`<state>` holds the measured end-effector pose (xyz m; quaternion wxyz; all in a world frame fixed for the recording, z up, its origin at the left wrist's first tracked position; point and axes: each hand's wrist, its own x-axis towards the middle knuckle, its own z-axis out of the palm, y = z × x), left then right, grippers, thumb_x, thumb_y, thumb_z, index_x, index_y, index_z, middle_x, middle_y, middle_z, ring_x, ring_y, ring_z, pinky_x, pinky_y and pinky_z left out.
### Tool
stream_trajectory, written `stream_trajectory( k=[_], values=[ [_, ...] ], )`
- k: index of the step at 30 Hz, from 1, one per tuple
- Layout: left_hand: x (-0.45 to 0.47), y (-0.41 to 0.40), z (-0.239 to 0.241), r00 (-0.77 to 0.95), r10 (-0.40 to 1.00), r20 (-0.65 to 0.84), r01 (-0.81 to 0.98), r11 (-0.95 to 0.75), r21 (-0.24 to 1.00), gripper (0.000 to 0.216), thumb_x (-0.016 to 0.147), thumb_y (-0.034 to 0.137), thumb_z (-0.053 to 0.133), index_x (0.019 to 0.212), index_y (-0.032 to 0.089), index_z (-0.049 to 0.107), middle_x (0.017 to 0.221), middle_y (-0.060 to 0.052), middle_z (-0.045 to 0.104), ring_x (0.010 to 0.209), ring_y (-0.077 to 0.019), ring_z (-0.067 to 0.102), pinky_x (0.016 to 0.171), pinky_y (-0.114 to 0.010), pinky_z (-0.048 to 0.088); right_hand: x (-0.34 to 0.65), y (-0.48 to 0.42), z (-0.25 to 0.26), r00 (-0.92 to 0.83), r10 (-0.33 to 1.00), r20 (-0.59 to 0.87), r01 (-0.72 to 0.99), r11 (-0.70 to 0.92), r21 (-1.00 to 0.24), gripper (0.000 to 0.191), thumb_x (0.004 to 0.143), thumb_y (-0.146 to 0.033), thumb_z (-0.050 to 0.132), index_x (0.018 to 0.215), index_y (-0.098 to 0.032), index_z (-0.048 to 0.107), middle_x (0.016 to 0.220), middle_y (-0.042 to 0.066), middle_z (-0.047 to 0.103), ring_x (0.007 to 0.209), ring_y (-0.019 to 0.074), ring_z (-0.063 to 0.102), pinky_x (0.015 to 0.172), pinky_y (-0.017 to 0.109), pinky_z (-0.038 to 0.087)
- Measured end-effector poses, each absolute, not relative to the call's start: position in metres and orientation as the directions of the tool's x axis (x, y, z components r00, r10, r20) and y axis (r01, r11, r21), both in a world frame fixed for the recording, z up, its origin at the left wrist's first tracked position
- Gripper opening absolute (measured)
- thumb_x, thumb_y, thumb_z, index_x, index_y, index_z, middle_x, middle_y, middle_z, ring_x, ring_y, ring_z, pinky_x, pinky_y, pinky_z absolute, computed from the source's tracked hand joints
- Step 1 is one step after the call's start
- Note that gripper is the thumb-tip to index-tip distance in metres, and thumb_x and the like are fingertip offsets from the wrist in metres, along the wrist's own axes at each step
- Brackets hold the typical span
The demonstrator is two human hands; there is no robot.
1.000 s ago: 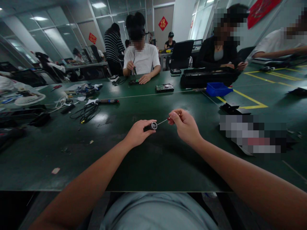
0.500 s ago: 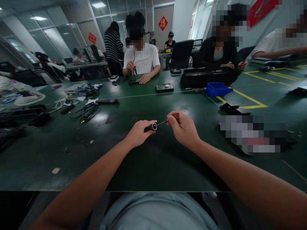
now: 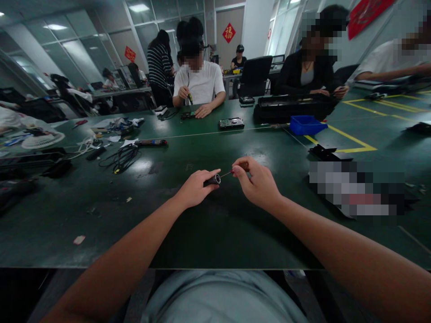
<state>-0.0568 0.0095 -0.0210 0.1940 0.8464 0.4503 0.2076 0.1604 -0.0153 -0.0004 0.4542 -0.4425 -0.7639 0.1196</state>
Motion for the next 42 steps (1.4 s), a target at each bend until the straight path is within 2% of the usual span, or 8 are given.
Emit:
stream_trajectory(
  k=[10,22,30,42],
  values=[
    [-0.0551,0.0101,-0.0224,0.476,0.87,0.126,0.712,-0.466,0.525,0.055,0.093,0.033,0.06,0.146,0.024,0.048,0.123,-0.007,0.063,0.116,-0.0248,0.055,0.104,-0.041,0.041,0.162,-0.015,0.0008,-0.235,0.734,0.637,0.621,0.618,-0.482,0.012,0.097,-0.029,0.048,0.097,-0.02,0.057,0.083,0.006,0.069,0.076,0.0199,0.065,0.07,0.033,0.047],
    [-0.0566,0.0095,-0.0213,0.484,0.867,0.118,0.708,-0.467,0.529,0.051,0.093,0.034,0.06,0.143,0.025,0.051,0.124,-0.008,0.063,0.117,-0.0248,0.056,0.104,-0.042,0.042,0.1621,-0.0163,0.002,-0.221,0.768,0.6,0.595,0.594,-0.541,0.015,0.098,-0.032,0.047,0.097,-0.02,0.056,0.081,0.004,0.068,0.073,0.0189,0.065,0.069,0.032,0.047],
    [-0.0557,0.0081,-0.018,0.488,0.866,0.105,0.702,-0.461,0.542,0.048,0.092,0.032,0.06,0.139,0.024,0.054,0.124,-0.008,0.063,0.116,-0.0259,0.056,0.104,-0.043,0.043,0.1625,-0.0145,0.0029,-0.201,0.806,0.557,0.641,0.538,-0.548,0.016,0.098,-0.031,0.046,0.096,-0.021,0.057,0.079,0.005,0.068,0.073,0.02,0.064,0.069,0.033,0.046],
    [-0.0563,0.0114,-0.0233,0.408,0.893,0.192,0.63,-0.427,0.648,0.04,0.09,0.028,0.062,0.129,0.022,0.056,0.127,-0.007,0.062,0.115,-0.0226,0.058,0.102,-0.039,0.045,0.1627,-0.0114,0.0041,-0.132,0.833,0.538,0.668,0.476,-0.572,0.019,0.098,-0.033,0.046,0.094,-0.019,0.058,0.079,0.006,0.068,0.073,0.0211,0.064,0.069,0.034,0.044]
  ],
)
